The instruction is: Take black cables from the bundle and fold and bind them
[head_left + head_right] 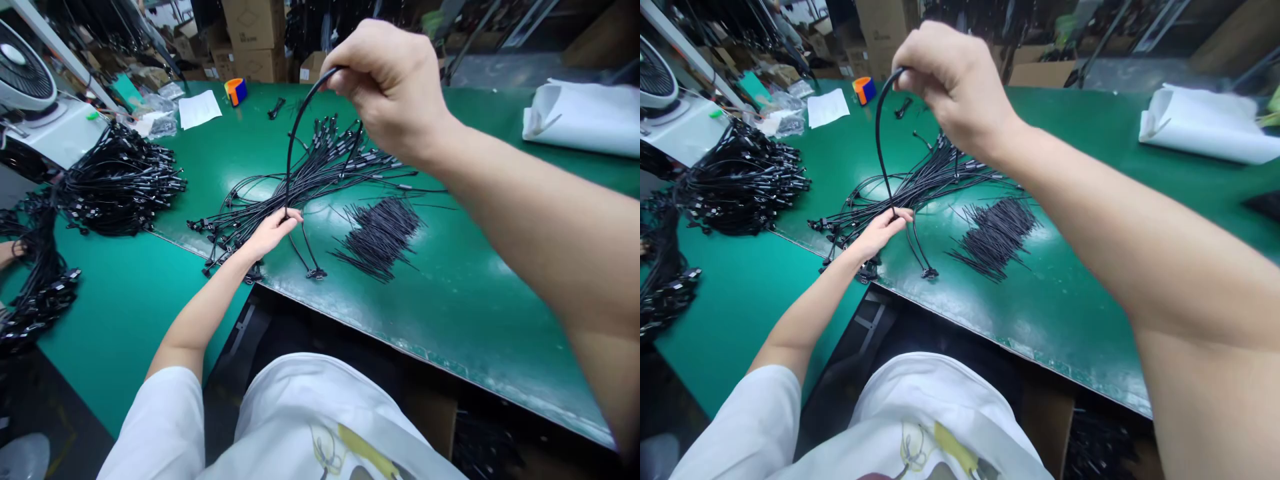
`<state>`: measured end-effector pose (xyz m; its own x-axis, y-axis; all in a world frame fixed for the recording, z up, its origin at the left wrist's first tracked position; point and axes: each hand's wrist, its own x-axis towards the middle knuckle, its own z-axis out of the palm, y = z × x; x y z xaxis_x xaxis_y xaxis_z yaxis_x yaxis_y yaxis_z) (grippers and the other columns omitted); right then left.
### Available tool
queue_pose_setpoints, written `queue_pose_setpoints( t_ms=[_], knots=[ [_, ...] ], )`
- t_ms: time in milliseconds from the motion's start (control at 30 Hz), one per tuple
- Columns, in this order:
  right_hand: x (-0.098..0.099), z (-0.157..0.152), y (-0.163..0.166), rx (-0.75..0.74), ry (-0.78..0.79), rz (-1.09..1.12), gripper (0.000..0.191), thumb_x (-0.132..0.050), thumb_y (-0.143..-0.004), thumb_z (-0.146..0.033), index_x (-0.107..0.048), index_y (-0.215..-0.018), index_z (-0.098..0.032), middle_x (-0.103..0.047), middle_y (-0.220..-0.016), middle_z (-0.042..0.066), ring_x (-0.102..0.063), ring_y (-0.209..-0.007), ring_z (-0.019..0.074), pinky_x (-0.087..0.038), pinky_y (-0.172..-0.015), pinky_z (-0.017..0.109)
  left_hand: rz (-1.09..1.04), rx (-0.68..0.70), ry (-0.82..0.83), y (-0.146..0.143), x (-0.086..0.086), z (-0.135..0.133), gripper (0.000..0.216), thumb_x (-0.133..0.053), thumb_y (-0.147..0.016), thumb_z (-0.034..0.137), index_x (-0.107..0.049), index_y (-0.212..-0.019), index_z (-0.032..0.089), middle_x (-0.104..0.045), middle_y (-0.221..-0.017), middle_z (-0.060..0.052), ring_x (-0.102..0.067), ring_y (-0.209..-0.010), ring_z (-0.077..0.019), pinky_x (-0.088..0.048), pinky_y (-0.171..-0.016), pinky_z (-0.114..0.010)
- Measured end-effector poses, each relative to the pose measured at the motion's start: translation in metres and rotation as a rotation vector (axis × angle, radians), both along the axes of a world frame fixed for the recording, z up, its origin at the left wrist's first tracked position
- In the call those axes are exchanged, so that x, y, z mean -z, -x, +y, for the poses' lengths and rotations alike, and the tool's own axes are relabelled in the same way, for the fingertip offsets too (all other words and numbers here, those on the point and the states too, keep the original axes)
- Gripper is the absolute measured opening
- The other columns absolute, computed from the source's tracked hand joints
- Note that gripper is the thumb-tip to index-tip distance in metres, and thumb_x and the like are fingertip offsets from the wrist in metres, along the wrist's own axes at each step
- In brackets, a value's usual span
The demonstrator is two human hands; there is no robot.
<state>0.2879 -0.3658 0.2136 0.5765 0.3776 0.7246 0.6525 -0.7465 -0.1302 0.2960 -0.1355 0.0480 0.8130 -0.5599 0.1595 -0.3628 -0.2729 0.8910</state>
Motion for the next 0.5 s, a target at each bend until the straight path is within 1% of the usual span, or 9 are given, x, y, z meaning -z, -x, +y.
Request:
queue_pose_setpoints(
  t_ms=[67, 100, 133, 200, 267, 333, 400, 433, 500],
  knots=[
    [-0.007, -0.006, 0.007, 0.032, 0.096, -0.008, 0.037, -0.043, -0.104, -0.032, -0.067, -0.112, -0.005, -0.065, -0.100, 0.008, -0.061, -0.101, 0.0170, -0.046, -0.091, 0.030, -0.224, -0.236, -0.039, 0.002, -0.017, 0.012, 0.024, -0.051, -0.092, 0.034, -0.066, -0.092, 0.017, -0.062, -0.128, -0.011, -0.053, -0.126, -0.0219, -0.036, -0.113, -0.039],
    [-0.011, -0.009, 0.011, 0.045, 0.140, -0.023, 0.041, -0.039, -0.105, -0.035, -0.067, -0.112, -0.005, -0.063, -0.100, 0.008, -0.061, -0.102, 0.0180, -0.047, -0.091, 0.032, -0.299, -0.313, -0.052, 0.006, -0.027, 0.021, 0.027, -0.050, -0.093, 0.036, -0.067, -0.084, 0.017, -0.064, -0.125, -0.010, -0.054, -0.124, -0.0217, -0.036, -0.113, -0.038],
    [-0.014, -0.013, 0.017, 0.065, 0.168, -0.054, 0.046, -0.035, -0.106, -0.039, -0.066, -0.113, -0.006, -0.062, -0.100, 0.007, -0.060, -0.104, 0.0187, -0.046, -0.092, 0.033, -0.326, -0.337, -0.058, 0.012, -0.038, 0.030, 0.034, -0.049, -0.094, 0.040, -0.066, -0.075, 0.017, -0.066, -0.119, -0.010, -0.057, -0.119, -0.0215, -0.040, -0.110, -0.038],
    [-0.022, -0.019, 0.026, 0.120, 0.191, -0.159, 0.059, -0.022, -0.106, -0.048, -0.067, -0.114, -0.010, -0.059, -0.101, 0.004, -0.059, -0.109, 0.0191, -0.043, -0.094, 0.035, -0.259, -0.239, -0.074, 0.031, -0.059, 0.050, 0.048, -0.047, -0.094, 0.050, -0.062, -0.061, 0.018, -0.070, -0.100, -0.009, -0.064, -0.103, -0.0211, -0.048, -0.100, -0.038],
    [-0.028, -0.027, 0.034, 0.194, 0.202, -0.221, 0.068, -0.012, -0.104, -0.054, -0.066, -0.117, -0.015, -0.057, -0.103, 0.000, -0.056, -0.113, 0.0184, -0.040, -0.095, 0.035, -0.155, -0.100, -0.043, 0.056, -0.076, 0.070, 0.057, -0.046, -0.092, 0.061, -0.061, -0.055, 0.020, -0.069, -0.087, -0.009, -0.066, -0.091, -0.0222, -0.054, -0.088, -0.041],
    [-0.031, -0.039, 0.040, 0.284, 0.235, -0.107, 0.062, -0.016, -0.103, -0.050, -0.063, -0.123, -0.015, -0.058, -0.109, -0.002, -0.054, -0.117, 0.0182, -0.037, -0.096, 0.034, -0.113, -0.082, 0.087, 0.082, -0.089, 0.091, 0.062, -0.044, -0.086, 0.073, -0.064, -0.053, 0.025, -0.067, -0.082, -0.009, -0.066, -0.088, -0.0247, -0.057, -0.077, -0.044],
    [-0.029, -0.057, 0.046, 0.378, 0.221, 0.102, 0.049, -0.027, -0.103, -0.042, -0.059, -0.127, -0.013, -0.060, -0.115, -0.003, -0.055, -0.117, 0.0172, -0.037, -0.095, 0.032, -0.126, -0.267, 0.275, 0.102, -0.098, 0.112, 0.060, -0.038, -0.082, 0.080, -0.069, -0.058, 0.036, -0.069, -0.089, -0.003, -0.065, -0.100, -0.0263, -0.059, -0.075, -0.045],
    [-0.026, -0.069, 0.048, 0.422, 0.171, 0.188, 0.045, -0.030, -0.103, -0.039, -0.058, -0.128, -0.014, -0.062, -0.116, -0.004, -0.057, -0.115, 0.0158, -0.038, -0.093, 0.030, -0.130, -0.393, 0.352, 0.109, -0.101, 0.122, 0.054, -0.035, -0.083, 0.080, -0.071, -0.063, 0.045, -0.071, -0.099, 0.004, -0.062, -0.111, -0.0260, -0.059, -0.078, -0.045],
    [-0.015, -0.094, 0.056, 0.491, 0.070, 0.247, 0.042, -0.031, -0.102, -0.037, -0.060, -0.127, -0.018, -0.064, -0.117, -0.006, -0.060, -0.110, 0.0142, -0.039, -0.089, 0.028, -0.090, -0.596, 0.420, 0.114, -0.103, 0.140, 0.038, -0.035, -0.084, 0.078, -0.069, -0.075, 0.062, -0.065, -0.118, 0.026, -0.048, -0.134, -0.0222, -0.059, -0.090, -0.043]
  ],
)
